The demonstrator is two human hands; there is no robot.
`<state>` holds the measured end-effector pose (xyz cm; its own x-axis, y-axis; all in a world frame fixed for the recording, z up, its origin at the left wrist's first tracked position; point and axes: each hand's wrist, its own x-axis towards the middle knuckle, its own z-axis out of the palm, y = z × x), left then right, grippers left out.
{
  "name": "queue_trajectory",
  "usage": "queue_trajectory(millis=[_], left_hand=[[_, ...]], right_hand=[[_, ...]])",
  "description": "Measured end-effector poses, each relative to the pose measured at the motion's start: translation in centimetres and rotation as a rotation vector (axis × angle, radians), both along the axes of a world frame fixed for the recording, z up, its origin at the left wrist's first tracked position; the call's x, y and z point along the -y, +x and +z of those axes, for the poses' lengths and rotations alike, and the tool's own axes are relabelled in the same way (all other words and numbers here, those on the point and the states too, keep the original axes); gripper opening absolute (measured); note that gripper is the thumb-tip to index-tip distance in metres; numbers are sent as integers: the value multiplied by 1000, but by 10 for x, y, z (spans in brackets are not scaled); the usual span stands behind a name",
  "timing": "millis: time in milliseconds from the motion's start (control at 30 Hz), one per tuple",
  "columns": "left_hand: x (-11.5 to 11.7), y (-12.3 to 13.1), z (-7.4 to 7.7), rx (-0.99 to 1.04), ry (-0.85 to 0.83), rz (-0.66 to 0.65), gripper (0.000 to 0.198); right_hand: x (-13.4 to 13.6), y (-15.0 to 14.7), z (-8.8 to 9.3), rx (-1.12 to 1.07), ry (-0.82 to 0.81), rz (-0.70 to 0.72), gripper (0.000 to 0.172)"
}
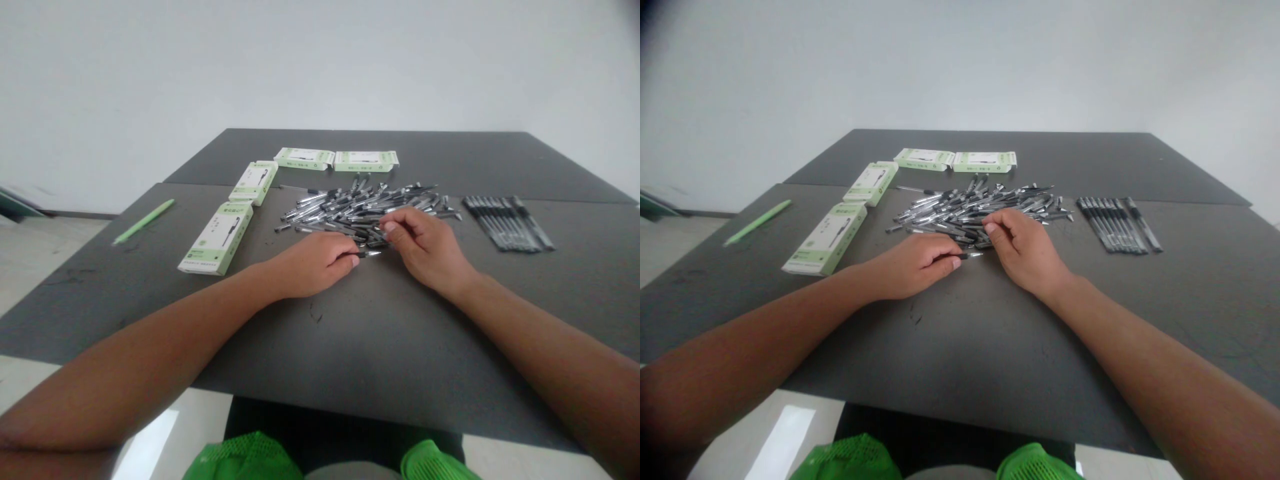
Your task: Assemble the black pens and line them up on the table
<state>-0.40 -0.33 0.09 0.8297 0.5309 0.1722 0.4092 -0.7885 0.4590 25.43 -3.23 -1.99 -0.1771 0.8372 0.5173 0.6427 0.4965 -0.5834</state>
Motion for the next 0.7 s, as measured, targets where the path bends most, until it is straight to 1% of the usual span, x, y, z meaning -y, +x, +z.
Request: queue_trajectory(millis=[33, 100, 167, 500, 700], left_hand=[[0, 0, 0, 0, 1, -1, 27], [0, 0, 0, -1, 3, -3, 28], [0, -1, 0, 0, -1, -5, 28], [1, 0, 2, -9, -22, 9, 29], [1, 0, 2, -14, -22, 8, 29]], right_hand=[[-3, 1, -1, 29, 58, -24, 16], [-8, 4, -4, 83, 139, -26, 18], [-11, 6, -6, 134, 172, -11, 21], [-17, 12, -18, 329, 89, 10, 34], [-18, 13, -17, 370, 58, 18, 34]])
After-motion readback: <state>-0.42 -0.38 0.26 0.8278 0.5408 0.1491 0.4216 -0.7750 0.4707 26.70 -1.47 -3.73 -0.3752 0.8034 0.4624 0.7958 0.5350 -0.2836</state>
